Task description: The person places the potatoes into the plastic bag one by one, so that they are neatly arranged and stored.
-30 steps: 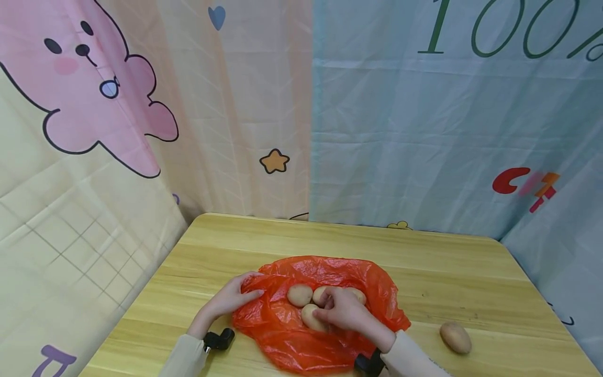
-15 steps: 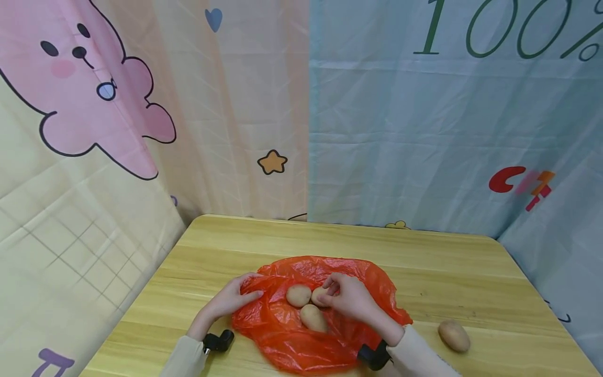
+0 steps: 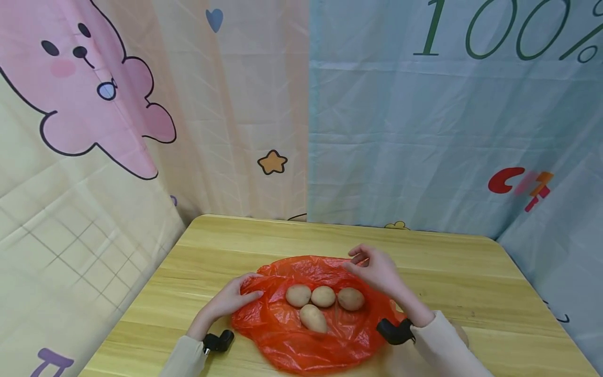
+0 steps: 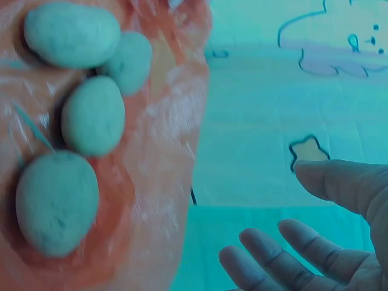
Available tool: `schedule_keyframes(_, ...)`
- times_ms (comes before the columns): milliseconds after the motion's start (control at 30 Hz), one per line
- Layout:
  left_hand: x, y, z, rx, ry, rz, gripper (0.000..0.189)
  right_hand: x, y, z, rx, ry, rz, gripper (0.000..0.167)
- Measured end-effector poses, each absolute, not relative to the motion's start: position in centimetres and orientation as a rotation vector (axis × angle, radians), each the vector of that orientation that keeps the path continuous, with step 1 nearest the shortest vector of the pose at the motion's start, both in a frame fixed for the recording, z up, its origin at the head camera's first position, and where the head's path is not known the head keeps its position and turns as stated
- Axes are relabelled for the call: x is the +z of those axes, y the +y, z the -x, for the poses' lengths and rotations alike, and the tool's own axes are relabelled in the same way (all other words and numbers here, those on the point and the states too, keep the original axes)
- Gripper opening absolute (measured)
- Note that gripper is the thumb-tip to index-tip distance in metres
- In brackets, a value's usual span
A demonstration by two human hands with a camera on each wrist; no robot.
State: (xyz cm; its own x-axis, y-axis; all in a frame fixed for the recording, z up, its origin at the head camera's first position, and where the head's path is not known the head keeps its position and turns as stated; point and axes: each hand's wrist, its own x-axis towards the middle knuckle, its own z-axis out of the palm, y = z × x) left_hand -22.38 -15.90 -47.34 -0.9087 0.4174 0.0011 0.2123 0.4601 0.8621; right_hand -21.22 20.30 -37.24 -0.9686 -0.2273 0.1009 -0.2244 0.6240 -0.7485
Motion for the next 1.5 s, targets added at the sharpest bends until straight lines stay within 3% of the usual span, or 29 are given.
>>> schedule_keyframes(900,-47.6,-15.8,22.6,1.460,2.471,-0.575,0.044,-38.9,32.5,20.4,-1.021,2.855,0.028,0.073)
schedule_keyframes(1500,-47.5,-15.9,22.5,1.455,2.480,-0.572,0.041,-41.7,37.0,18.9,-0.759,2.605,-0.018,0.083)
